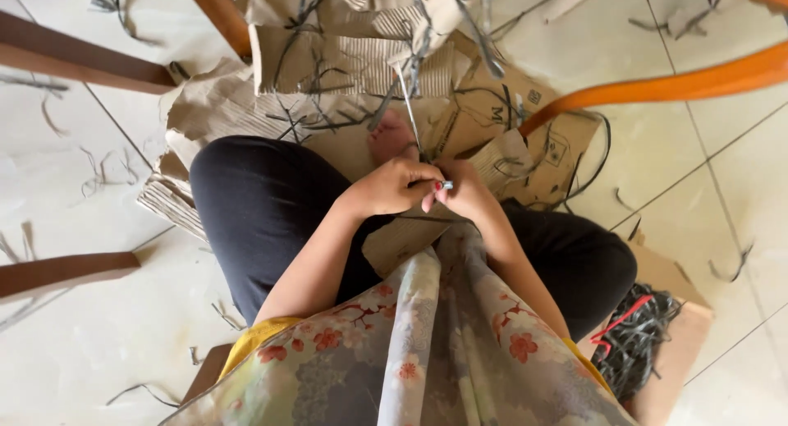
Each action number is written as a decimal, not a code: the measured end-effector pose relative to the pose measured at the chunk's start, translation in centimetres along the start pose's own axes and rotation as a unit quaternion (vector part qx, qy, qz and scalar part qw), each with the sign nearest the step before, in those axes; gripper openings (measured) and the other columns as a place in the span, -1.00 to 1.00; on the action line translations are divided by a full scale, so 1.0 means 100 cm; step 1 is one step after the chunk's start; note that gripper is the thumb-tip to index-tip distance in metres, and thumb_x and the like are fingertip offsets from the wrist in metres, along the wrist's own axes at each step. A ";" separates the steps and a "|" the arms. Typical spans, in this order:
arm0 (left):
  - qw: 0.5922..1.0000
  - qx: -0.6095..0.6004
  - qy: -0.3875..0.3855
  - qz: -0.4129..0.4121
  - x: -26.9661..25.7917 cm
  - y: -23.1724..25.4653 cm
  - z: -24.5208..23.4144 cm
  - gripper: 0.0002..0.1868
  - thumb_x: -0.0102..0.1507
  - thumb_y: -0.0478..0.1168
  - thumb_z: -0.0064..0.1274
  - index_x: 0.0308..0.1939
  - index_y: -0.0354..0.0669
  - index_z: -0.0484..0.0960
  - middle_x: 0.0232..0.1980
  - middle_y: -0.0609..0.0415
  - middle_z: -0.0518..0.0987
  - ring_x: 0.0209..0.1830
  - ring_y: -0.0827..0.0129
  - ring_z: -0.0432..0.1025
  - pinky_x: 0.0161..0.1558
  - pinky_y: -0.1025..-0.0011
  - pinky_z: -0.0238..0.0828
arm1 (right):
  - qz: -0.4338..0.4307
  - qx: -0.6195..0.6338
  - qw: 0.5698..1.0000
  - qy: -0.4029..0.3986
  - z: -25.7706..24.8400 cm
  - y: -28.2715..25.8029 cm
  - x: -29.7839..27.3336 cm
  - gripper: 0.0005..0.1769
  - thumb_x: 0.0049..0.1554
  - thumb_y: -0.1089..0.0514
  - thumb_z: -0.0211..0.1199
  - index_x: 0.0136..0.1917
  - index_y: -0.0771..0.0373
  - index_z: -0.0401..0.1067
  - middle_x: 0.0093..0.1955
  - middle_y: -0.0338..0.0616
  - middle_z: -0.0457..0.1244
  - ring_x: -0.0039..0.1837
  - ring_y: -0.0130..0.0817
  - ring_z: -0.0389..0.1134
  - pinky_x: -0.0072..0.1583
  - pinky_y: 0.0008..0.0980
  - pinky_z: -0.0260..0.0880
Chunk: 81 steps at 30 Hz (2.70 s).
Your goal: Wrapping wooden chair legs with protective paper and securing them with plastic ties using scissors.
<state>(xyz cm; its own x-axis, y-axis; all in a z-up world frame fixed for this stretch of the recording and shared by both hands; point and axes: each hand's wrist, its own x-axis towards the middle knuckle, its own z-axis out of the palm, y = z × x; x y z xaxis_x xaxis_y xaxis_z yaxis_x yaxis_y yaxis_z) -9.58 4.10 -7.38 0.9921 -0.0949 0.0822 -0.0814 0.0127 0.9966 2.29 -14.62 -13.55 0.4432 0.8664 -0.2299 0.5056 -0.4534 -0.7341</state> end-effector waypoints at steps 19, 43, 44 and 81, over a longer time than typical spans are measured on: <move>0.943 -0.157 0.279 0.095 0.010 -0.004 -0.006 -0.72 0.49 -0.23 -0.20 -0.11 -0.11 0.66 -0.30 0.06 0.62 -0.24 0.43 0.46 -0.04 0.38 0.46 | 0.096 0.574 0.812 0.047 0.008 -0.074 0.026 -0.77 0.29 0.06 0.21 0.01 0.28 0.37 -0.28 -0.13 0.23 -0.37 -0.59 0.10 -0.37 -0.60 0.11; 0.942 0.277 -0.104 -0.155 0.013 -0.058 0.046 -0.51 0.12 -0.58 0.00 -0.07 0.07 0.75 0.38 0.00 0.44 0.37 -0.02 0.33 0.38 0.08 0.16 | 0.166 -0.193 0.843 0.473 -0.130 0.080 -0.108 -0.75 0.26 0.17 0.37 0.20 0.16 0.49 -0.07 -0.07 0.32 -0.07 -0.11 0.36 -0.04 -0.19 0.41; 0.963 0.243 -0.081 -0.083 0.012 -0.063 0.043 -0.60 -0.02 -0.58 0.11 -0.23 -0.05 0.78 0.29 0.01 0.49 0.27 0.09 0.42 0.27 0.33 0.31 | 0.264 -0.163 0.864 0.396 -0.131 0.080 -0.106 -0.44 0.18 0.12 0.40 0.41 0.24 0.38 0.12 0.07 0.24 0.07 -0.06 0.29 0.03 -0.11 0.39; 0.930 0.187 0.266 0.171 0.230 0.054 0.126 -0.82 0.39 -0.13 0.09 -0.06 -0.15 0.63 -0.50 -0.06 0.51 -0.47 0.31 0.47 -0.31 0.26 0.44 | -0.044 -0.056 0.761 0.644 -0.189 0.065 -0.052 -0.52 0.09 0.05 0.64 0.12 0.30 0.48 0.13 -0.09 0.26 0.12 -0.04 0.22 0.06 0.03 0.36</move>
<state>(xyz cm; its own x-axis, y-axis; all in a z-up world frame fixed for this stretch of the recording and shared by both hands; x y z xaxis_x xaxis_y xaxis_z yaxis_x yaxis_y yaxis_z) 11.63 -10.55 -0.10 0.8013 0.3583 0.4792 -0.3292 -0.4048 0.8531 17.25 -26.05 -5.08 0.7254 0.0028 0.6884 0.6039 -0.4826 -0.6344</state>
